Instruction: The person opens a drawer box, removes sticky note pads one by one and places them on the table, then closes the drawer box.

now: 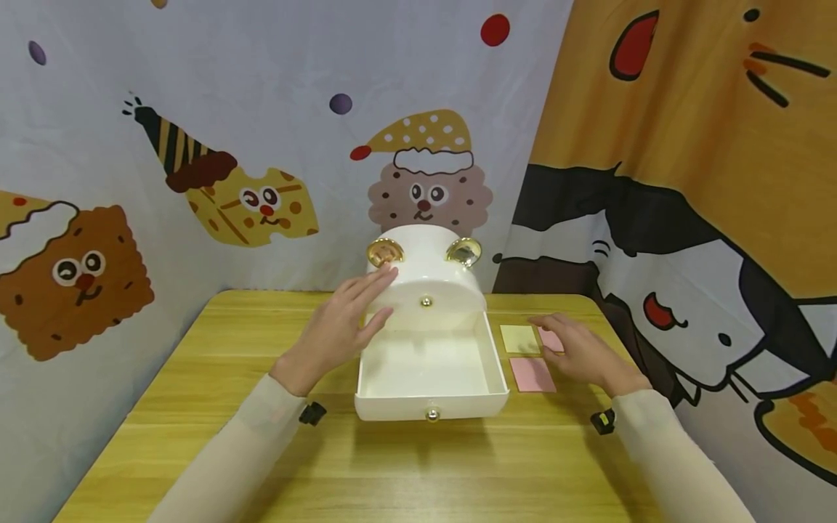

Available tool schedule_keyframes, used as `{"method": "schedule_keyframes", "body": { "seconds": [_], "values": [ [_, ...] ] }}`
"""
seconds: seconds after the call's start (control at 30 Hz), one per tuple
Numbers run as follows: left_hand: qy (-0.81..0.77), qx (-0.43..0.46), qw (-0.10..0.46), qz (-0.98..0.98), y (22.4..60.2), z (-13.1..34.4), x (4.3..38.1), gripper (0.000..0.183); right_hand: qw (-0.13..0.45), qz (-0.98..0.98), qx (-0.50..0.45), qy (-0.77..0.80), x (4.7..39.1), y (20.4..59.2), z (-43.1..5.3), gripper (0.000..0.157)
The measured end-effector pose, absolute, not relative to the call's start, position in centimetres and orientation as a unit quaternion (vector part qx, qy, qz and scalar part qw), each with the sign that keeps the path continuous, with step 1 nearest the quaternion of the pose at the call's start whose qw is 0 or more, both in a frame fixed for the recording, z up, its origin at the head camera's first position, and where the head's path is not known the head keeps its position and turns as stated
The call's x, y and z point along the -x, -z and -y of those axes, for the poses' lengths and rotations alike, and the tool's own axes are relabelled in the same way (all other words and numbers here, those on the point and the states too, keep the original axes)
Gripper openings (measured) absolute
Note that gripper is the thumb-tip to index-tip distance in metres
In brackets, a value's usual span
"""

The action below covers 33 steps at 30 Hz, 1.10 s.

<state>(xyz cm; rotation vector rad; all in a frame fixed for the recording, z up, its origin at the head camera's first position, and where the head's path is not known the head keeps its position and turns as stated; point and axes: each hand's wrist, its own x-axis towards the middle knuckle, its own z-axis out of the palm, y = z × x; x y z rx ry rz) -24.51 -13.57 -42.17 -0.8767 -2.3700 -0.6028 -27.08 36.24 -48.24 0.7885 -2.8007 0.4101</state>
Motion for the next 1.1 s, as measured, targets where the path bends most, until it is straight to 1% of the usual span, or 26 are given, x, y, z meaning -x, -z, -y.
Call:
{"method": "schedule_keyframes", "body": {
  "seconds": [0.17,0.5,1.1],
  "values": [
    [0.224,0.322,0.264,0.881,42.4,13.6,24.7,0.067,0.114,0.94,-0.288,-0.141,26.4,47.8,-35.4,0.054],
    [0.222,0.327,0.27,0.878,42.5,13.6,24.9,0.068,0.114,0.94,-0.286,-0.148,25.6,47.5,-34.5,0.056],
    [0.228,0.323,0.267,0.879,42.4,13.7,24.7,0.067,0.132,0.934,-0.296,-0.151,24.2,46.8,-33.2,0.054]
  ]
}}
